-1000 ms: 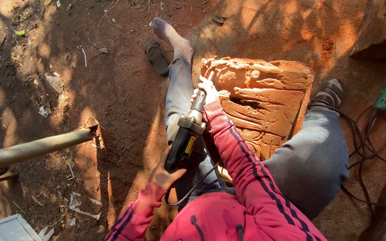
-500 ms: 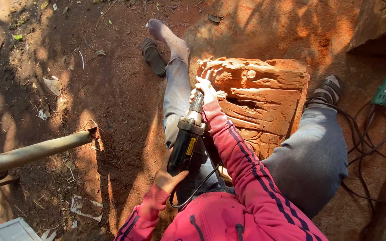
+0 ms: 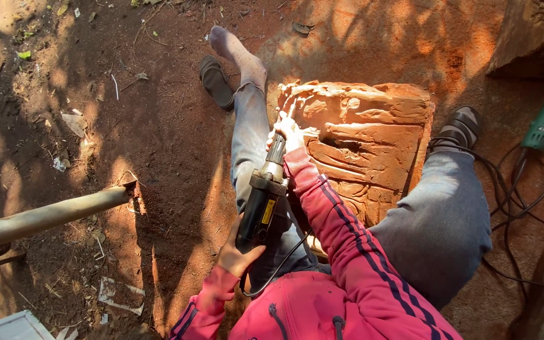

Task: The person carves a decorative pattern into a wooden block using a power tool.

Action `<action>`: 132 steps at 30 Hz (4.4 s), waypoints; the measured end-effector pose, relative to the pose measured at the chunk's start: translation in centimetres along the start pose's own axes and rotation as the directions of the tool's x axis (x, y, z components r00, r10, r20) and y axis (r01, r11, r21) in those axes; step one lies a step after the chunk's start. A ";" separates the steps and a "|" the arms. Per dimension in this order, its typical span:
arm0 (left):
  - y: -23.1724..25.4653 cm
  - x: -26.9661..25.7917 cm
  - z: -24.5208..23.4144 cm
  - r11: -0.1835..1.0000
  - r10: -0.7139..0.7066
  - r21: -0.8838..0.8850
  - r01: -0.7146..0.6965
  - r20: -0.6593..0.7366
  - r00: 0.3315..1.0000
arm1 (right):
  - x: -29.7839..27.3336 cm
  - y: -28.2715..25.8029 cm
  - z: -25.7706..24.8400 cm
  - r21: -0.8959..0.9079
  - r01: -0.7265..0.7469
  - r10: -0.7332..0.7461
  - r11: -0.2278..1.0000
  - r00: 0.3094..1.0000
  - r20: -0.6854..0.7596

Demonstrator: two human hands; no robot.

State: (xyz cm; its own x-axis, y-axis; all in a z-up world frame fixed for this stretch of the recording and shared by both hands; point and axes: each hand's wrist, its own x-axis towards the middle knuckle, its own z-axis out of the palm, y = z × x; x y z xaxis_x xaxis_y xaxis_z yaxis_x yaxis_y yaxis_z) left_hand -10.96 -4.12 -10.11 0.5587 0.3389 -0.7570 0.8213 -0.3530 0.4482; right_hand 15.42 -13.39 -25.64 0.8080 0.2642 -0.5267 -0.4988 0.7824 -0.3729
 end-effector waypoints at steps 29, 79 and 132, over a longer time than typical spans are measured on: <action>2.8 -1.7 0.4 0.969 0.249 0.016 -0.248 -0.077 0.966 | 3.2 1.0 -2.1 0.012 -0.018 0.018 1.000 1.000 0.014; -0.9 2.6 1.4 0.999 0.004 -0.037 -0.002 0.075 0.997 | 3.4 1.1 -4.7 -0.137 0.037 -0.031 0.990 0.999 0.045; -5.8 9.4 2.3 0.986 0.162 -0.020 -0.163 -0.042 0.986 | 1.7 0.6 -0.9 -0.119 0.154 -0.150 0.981 0.988 0.036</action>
State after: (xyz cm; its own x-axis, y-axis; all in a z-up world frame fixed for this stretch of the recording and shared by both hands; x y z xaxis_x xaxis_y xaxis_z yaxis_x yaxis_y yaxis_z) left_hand -10.73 -0.94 -20.92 0.6885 0.3140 -0.6538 0.7217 -0.3855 0.5749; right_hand 16.17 -12.98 -27.49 0.8845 0.1636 -0.4369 -0.4025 0.7411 -0.5374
